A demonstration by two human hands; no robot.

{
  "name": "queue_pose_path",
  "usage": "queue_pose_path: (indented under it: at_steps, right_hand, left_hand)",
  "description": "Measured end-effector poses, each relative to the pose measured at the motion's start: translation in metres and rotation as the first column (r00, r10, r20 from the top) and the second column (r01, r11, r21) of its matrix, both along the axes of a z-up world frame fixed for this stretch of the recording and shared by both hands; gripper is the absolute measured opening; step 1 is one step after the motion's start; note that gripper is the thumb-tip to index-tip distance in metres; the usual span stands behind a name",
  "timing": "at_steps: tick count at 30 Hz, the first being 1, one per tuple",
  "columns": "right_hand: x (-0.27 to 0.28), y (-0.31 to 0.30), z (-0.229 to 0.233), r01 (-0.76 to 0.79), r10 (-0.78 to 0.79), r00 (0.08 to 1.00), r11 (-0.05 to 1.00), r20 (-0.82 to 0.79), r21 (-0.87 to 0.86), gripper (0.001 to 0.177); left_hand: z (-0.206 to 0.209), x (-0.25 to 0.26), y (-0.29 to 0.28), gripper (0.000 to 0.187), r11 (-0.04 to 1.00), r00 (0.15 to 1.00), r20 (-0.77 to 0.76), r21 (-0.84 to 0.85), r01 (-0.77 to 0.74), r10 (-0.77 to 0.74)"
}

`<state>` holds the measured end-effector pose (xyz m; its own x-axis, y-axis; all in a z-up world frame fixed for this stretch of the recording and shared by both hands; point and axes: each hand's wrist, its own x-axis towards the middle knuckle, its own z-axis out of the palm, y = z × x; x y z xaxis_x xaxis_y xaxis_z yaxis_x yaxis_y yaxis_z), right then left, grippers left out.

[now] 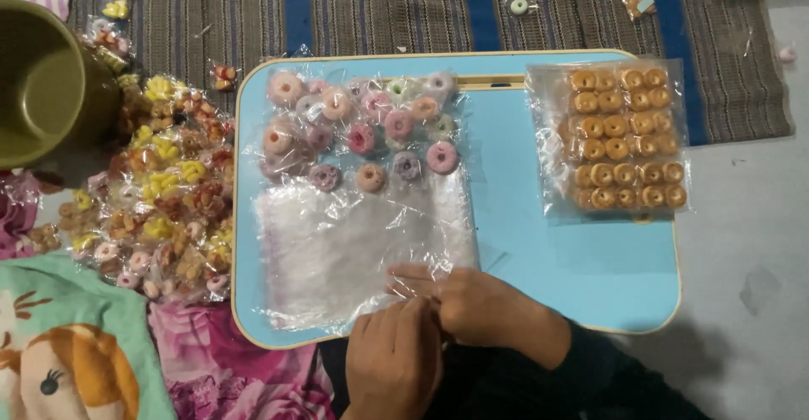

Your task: Packing small colorful donut-shaped charms into a plastic bag.

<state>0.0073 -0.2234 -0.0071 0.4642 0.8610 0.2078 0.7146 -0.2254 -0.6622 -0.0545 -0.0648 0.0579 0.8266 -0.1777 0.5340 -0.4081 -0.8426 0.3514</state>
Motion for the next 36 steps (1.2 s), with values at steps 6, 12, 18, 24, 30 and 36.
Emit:
queue_pose_path:
  at_steps: [6, 12, 18, 24, 30, 36]
  right_hand:
    - [0.021, 0.006, 0.025, -0.179, 0.162, 0.982, 0.956, -0.093, -0.230, 0.091]
    - [0.018, 0.009, 0.025, -0.054, 0.044, 0.992, 0.994, -0.116, -0.093, 0.079]
    - [0.026, 0.015, 0.024, -0.123, 0.126, 0.992, 0.982, 0.016, -0.140, 0.049]
    - [0.020, -0.020, 0.032, -0.171, 0.073, 0.933, 0.951, -0.352, -0.257, 0.084]
    - [0.021, -0.028, 0.131, 0.233, -0.226, 0.971, 0.967, -0.077, 0.103, 0.024]
    - [-0.007, 0.024, 0.150, 0.354, -0.352, 0.935, 0.927, -0.040, 0.124, 0.023]
  left_hand:
    - [0.007, -0.013, 0.003, 0.011, 0.990, 0.956, -0.269, -0.112, 0.086, -0.113]
    - [-0.006, 0.016, 0.060, 0.050, 0.945, 0.935, -0.182, 0.068, 0.321, -0.305]
    - [-0.011, 0.038, 0.064, 0.012, 0.924, 0.916, -0.125, -0.096, 0.371, -0.381]
    - [-0.017, 0.040, 0.064, 0.005, 0.983, 0.980, -0.077, -0.042, 0.181, -0.184]
    - [-0.026, 0.038, 0.063, 0.013, 0.986, 0.982, -0.088, -0.001, 0.166, -0.165]
    - [-0.033, 0.042, 0.058, 0.009, 0.988, 0.987, -0.055, 0.026, 0.152, -0.150]
